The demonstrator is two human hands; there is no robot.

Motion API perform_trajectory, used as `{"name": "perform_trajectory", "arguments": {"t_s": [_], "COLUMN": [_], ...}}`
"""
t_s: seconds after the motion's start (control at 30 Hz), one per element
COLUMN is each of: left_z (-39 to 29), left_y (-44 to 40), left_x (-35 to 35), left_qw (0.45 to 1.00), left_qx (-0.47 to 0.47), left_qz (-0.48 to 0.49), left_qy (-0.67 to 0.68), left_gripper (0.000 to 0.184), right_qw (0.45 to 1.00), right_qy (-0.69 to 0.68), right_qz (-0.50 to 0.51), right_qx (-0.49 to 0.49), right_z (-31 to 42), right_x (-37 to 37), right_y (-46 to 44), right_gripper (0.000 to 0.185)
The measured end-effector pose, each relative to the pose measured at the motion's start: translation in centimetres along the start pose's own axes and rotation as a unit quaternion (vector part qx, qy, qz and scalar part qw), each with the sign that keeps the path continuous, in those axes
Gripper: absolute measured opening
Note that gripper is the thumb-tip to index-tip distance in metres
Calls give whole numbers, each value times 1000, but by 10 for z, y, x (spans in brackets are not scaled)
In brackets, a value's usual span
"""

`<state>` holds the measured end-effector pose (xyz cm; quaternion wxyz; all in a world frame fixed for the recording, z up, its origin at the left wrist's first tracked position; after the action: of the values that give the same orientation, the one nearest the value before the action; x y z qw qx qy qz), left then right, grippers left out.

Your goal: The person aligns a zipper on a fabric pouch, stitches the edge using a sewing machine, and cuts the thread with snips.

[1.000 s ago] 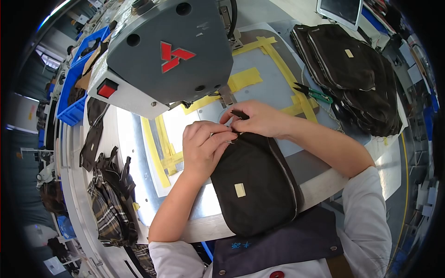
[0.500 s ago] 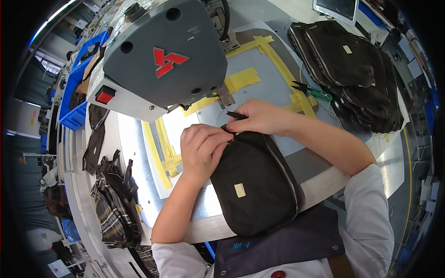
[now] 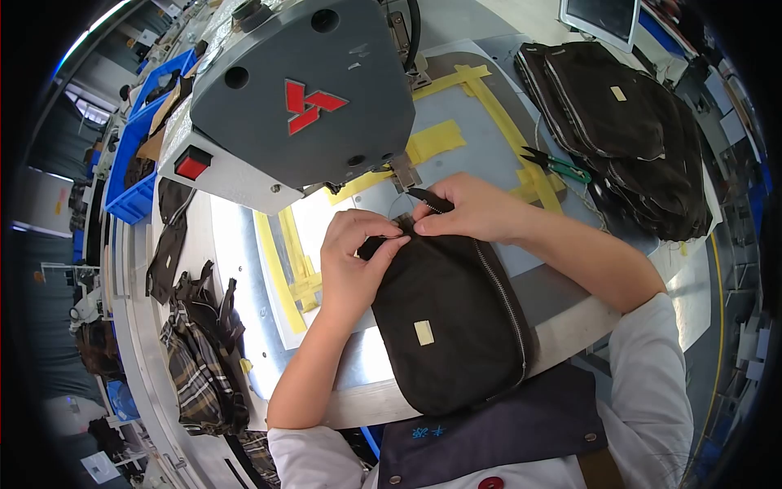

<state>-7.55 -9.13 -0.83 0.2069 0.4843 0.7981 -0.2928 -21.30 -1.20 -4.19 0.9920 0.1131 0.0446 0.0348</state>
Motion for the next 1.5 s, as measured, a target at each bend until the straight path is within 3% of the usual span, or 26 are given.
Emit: {"name": "perform_trajectory", "arguments": {"t_s": [0.1, 0.17, 0.27, 0.33, 0.47, 0.67, 0.87, 0.97, 1.17, 1.37, 1.5], "left_z": [-26, -25, -5, 9, 25, 22, 27, 20, 14, 26, 29], "left_y": [2, -1, -2, -1, 3, 2, 4, 3, 2, 1, 1], "left_x": [2, 4, 2, 5, 11, 10, 7, 7, 8, 0, 3], "left_qw": [978, 982, 999, 992, 967, 971, 968, 974, 979, 978, 978], "left_qx": [96, 91, 13, -51, -164, -123, -156, -138, -106, -164, -155], "left_qz": [-11, -19, -37, -29, 14, 19, -2, 12, 6, 28, 26], "left_qy": [-187, -164, -18, 108, 192, 204, 198, 177, 177, 125, 140], "left_gripper": [16, 17, 12, 10, 14, 15, 14, 13, 11, 12, 13], "right_qw": [996, 979, 980, 986, 986, 990, 971, 992, 990, 987, 950], "right_qy": [66, 169, 145, 120, 134, 82, 138, 40, -68, 54, 161], "right_qz": [-59, -98, -90, -81, -82, -81, -129, -76, -108, -99, -181], "right_qx": [-11, -53, -106, -85, -64, -80, -147, -91, -65, -118, -196], "right_z": [5, 15, 18, 17, 16, 12, 20, 11, -5, -1, 22], "right_x": [-3, 1, 6, 7, 6, 7, 12, 10, 14, 9, 9], "right_y": [2, 4, 7, 7, 6, 6, 11, 4, 0, 1, 13], "right_gripper": [22, 22, 21, 21, 22, 20, 20, 21, 23, 22, 13]}}
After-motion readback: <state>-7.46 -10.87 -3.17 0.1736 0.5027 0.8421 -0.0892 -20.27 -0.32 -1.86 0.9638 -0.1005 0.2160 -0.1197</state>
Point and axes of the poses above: each hand's wrist, its own y-axis away from the middle knuckle, its own x-axis out of the palm, z = x × y, the point moved 7 cm from there along -y, towards the middle knuckle, and after that the axes turned 12 degrees about z, right-handed, at the moved point
